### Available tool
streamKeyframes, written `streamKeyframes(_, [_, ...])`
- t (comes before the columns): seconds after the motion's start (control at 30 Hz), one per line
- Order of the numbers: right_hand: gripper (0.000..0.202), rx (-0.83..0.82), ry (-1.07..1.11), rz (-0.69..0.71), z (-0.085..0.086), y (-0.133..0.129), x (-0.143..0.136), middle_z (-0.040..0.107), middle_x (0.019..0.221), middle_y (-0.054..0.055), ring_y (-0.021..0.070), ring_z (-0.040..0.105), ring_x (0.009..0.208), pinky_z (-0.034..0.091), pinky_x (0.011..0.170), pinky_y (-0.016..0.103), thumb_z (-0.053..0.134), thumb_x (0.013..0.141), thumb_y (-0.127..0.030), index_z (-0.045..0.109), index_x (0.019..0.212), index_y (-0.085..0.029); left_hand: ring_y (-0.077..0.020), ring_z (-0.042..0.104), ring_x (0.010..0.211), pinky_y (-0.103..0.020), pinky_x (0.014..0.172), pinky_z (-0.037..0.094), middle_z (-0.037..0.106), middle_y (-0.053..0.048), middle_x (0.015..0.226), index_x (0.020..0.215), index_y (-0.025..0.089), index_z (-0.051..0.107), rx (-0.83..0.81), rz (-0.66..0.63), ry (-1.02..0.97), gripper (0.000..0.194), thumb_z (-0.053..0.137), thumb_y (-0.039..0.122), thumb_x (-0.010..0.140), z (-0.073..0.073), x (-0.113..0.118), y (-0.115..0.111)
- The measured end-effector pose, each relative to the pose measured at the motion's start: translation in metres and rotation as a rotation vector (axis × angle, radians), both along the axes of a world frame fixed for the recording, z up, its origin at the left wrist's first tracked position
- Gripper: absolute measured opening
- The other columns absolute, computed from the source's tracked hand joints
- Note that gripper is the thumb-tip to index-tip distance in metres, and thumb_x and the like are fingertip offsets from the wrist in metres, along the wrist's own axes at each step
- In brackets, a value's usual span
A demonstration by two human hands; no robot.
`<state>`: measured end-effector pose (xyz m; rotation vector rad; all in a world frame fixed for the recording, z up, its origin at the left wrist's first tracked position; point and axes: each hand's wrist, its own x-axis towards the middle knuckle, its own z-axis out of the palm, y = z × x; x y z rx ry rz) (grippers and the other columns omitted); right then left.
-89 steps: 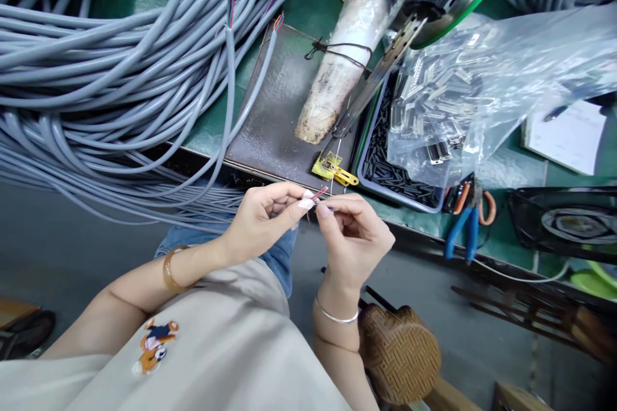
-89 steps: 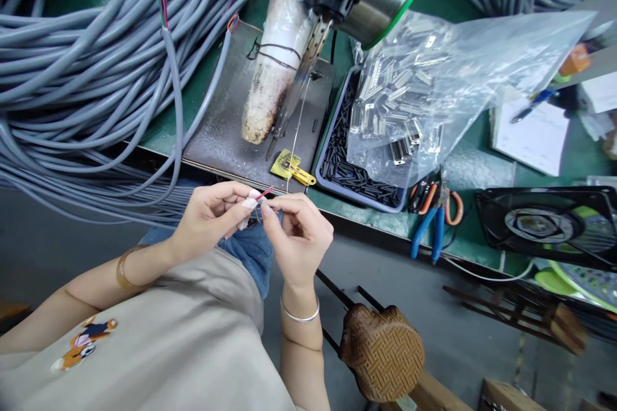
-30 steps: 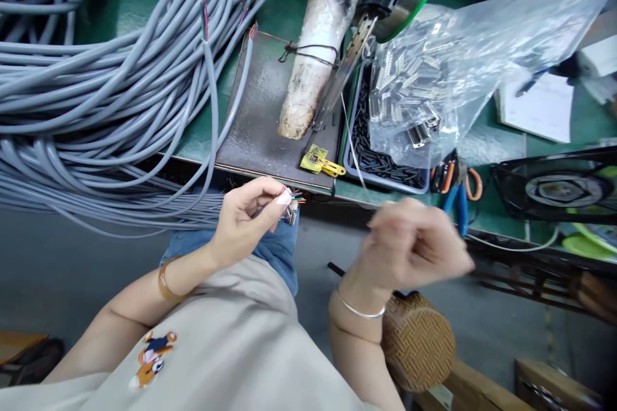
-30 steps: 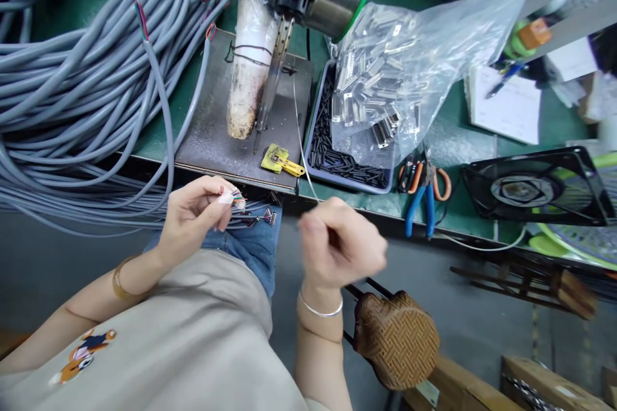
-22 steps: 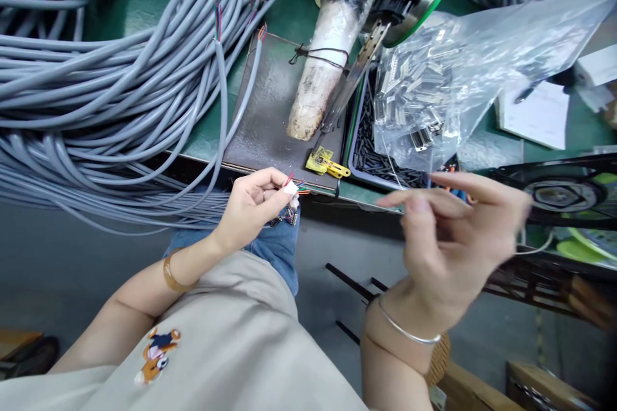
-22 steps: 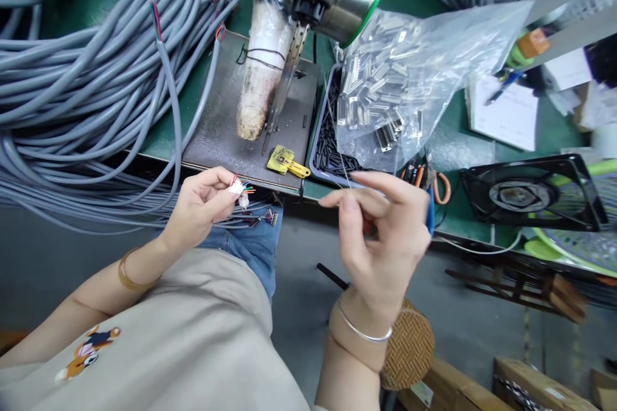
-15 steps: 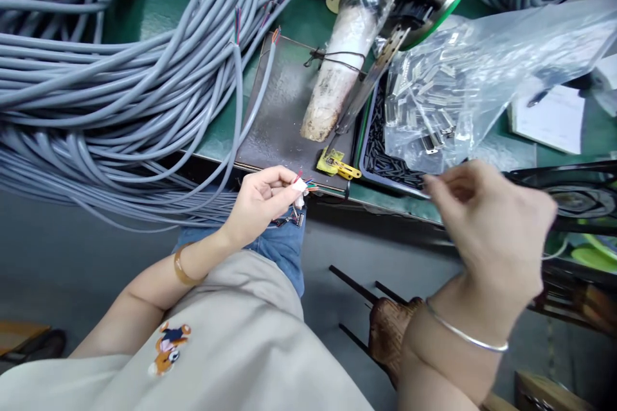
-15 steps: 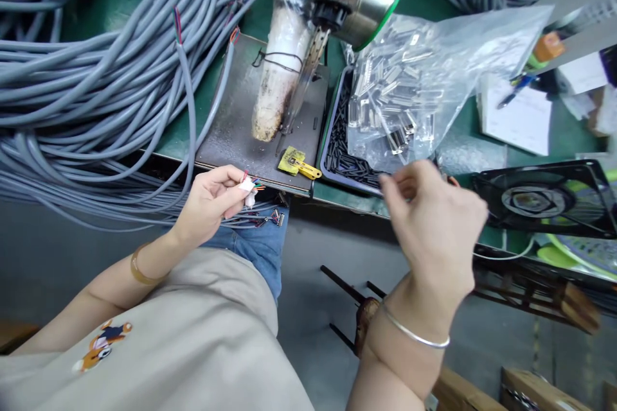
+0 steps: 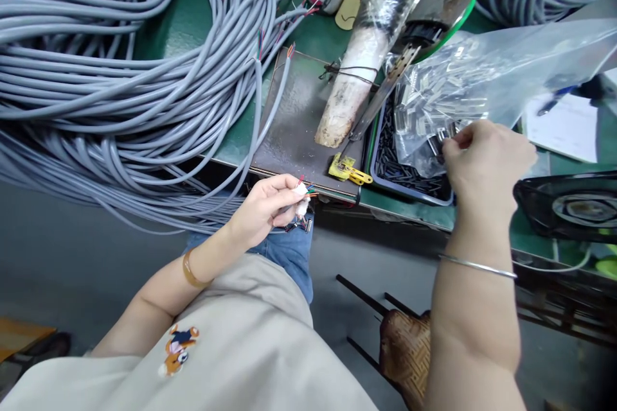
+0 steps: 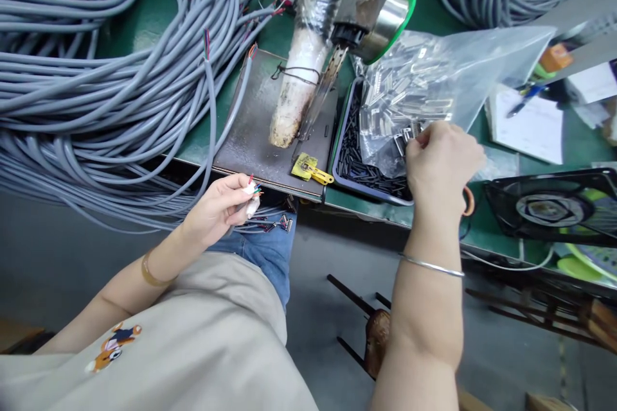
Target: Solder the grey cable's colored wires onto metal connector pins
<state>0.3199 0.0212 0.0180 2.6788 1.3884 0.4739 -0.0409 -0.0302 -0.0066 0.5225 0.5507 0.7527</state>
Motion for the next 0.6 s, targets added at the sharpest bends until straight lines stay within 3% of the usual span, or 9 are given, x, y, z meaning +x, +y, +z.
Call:
streamKeyframes(0.07, [0.010, 0.008, 0.057, 0.002, 0.005, 0.000, -0.007, 0.060, 0.073, 0.003, 0.0117, 0.017, 0.061, 0.027, 0.068, 0.035, 0.072, 0.081, -0.023, 0.065, 0.075, -0.020, 0.0009, 0.032, 0.038, -0.015, 0.039, 0.017, 0.062, 0.002, 0.061, 0.074, 0.014, 0.058, -0.042, -0.010, -0.020, 0.034, 0.085, 0.034, 0.074, 0.001, -0.002, 0.001])
streamKeyframes(0.17, [0.021, 0.092, 0.197, 0.107, 0.008, -0.005, -0.006, 0.052, 0.068, -0.001, 0.0131, 0.034, 0.062, 0.033, 0.072, 0.034, 0.071, 0.077, -0.022, 0.053, 0.067, -0.023, 0.0000, 0.030, 0.036, -0.015, 0.036, 0.017, 0.057, 0.003, 0.058, 0.072, 0.015, 0.057, -0.082, -0.055, -0.116, 0.037, 0.089, 0.034, 0.070, -0.001, -0.006, 0.002])
streamKeyframes(0.3, [0.022, 0.256, 0.218, 0.238, 0.002, -0.023, -0.002, 0.048, 0.070, -0.001, 0.0171, 0.045, 0.068, 0.036, 0.074, 0.035, 0.066, 0.072, -0.024, 0.045, 0.067, -0.026, -0.0034, 0.029, 0.031, -0.018, 0.029, 0.020, 0.042, 0.005, 0.045, 0.055, 0.019, 0.047, -0.025, -0.119, -0.307, 0.052, 0.092, 0.043, 0.062, -0.016, -0.014, 0.003])
streamKeyframes(0.43, [0.017, 0.252, 0.195, 0.339, -0.006, -0.041, -0.007, 0.047, 0.070, -0.001, 0.0193, 0.048, 0.067, 0.035, 0.071, 0.036, 0.065, 0.072, -0.031, 0.049, 0.070, -0.026, -0.0054, 0.026, 0.024, -0.021, 0.026, 0.018, 0.035, 0.005, 0.035, 0.045, 0.021, 0.039, 0.027, -0.139, -0.298, 0.062, 0.090, 0.054, 0.056, -0.037, -0.022, 0.004])
streamKeyframes(0.6, [0.015, 0.205, 0.254, 0.437, -0.017, -0.050, -0.010, 0.060, 0.075, 0.001, 0.0197, 0.055, 0.066, 0.037, 0.066, 0.034, 0.064, 0.079, -0.039, 0.056, 0.078, -0.026, -0.0070, 0.026, 0.021, -0.024, 0.025, 0.020, 0.032, 0.004, 0.030, 0.039, 0.023, 0.030, 0.046, -0.152, -0.225, 0.075, 0.089, 0.067, 0.043, -0.056, -0.025, 0.004])
